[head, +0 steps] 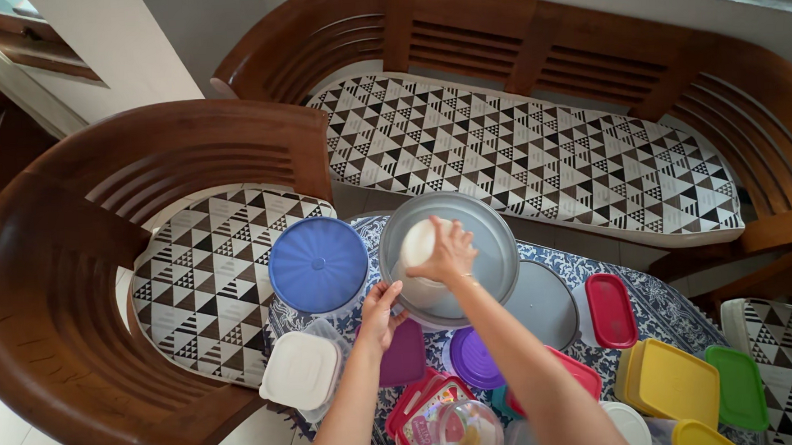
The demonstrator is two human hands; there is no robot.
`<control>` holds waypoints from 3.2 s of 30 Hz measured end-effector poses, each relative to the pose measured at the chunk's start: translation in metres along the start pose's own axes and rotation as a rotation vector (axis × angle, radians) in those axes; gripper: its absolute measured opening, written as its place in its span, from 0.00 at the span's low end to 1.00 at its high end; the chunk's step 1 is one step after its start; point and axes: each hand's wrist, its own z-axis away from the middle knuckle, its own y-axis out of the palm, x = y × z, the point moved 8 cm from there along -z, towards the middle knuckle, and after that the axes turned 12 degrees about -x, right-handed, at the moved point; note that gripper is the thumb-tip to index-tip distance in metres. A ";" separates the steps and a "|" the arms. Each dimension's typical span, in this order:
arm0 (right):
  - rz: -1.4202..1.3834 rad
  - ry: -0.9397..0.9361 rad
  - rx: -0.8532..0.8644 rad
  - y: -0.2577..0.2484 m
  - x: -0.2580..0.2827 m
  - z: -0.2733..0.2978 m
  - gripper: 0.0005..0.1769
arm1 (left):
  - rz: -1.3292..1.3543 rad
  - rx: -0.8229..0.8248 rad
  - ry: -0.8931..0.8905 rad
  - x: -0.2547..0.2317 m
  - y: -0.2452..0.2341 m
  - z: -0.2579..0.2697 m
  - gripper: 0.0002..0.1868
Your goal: The person sits at a table covered with plastic food containers and colorful lids. They pick up containers and lids one at a time, test-fit lids onto matching containers, and set matched pairs aside, working through the pile across the table.
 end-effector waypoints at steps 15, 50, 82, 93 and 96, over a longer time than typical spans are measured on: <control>-1.082 -0.011 -0.025 -0.248 -0.117 0.058 0.76 | 0.073 0.156 0.365 -0.032 0.049 0.068 0.37; -1.439 -0.088 0.186 -0.255 -0.130 0.150 0.69 | 0.041 0.774 0.481 -0.081 0.096 0.221 0.76; -0.617 -0.912 0.025 -0.347 -0.078 0.178 0.74 | 0.361 0.790 -0.433 -0.026 0.115 0.211 0.50; -1.632 0.381 0.734 -0.132 -0.189 0.101 0.49 | -0.142 0.614 0.823 -0.106 0.120 0.231 0.76; -1.727 0.539 0.758 -0.109 -0.210 0.100 0.44 | -0.182 0.656 0.939 -0.114 0.128 0.247 0.76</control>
